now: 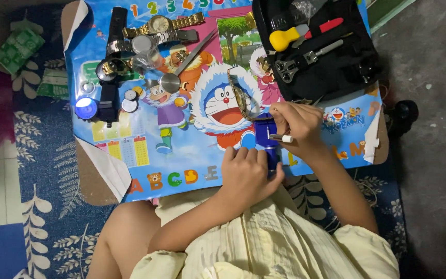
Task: The person sits on the floor at a low table, using a blue watch holder and various tools to repair a gold wristwatch. They manipulate the watch band and case, using a screwdriver and tweezers to adjust components.
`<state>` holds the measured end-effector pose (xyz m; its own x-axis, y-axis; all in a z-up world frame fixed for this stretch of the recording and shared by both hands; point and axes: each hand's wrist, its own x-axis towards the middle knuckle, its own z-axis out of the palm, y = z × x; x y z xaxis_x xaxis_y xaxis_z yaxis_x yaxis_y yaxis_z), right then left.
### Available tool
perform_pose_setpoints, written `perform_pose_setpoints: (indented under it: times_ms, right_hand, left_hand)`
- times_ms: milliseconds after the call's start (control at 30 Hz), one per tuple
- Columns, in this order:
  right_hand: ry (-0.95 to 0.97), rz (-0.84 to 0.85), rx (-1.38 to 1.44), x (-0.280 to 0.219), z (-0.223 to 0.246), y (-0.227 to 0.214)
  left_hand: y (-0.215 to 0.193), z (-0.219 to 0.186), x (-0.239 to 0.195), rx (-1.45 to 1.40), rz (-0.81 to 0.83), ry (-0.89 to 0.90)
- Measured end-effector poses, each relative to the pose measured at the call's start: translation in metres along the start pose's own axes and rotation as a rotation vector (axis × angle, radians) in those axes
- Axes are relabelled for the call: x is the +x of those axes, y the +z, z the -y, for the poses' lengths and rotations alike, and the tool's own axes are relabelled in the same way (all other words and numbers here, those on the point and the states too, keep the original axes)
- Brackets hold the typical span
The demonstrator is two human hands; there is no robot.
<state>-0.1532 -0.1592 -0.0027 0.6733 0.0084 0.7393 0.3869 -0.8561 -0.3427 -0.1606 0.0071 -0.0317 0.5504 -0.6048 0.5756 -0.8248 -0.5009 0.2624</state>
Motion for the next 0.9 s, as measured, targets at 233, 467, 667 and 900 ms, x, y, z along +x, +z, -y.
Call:
perform_pose_setpoints:
  times_ms: [233,467,667,900]
  right_hand:
    - [-0.049,0.024,-0.072,0.0,-0.001,-0.001]
    - [-0.065,0.04,-0.16,-0.006,-0.003,0.011]
    - [0.048,-0.037,-0.139,-0.02,-0.018,0.011]
    - [0.08,-0.041,-0.115,-0.02,-0.018,0.01]
  left_hand:
    - [-0.01,0.011,-0.001,0.22,-0.069,-0.035]
    - [-0.036,0.023,0.011,0.161,-0.087,-0.12]
    - [-0.025,0.029,0.011,0.042,-0.035,-0.121]
    - [-0.025,0.033,0.015,0.02,-0.048,-0.096]
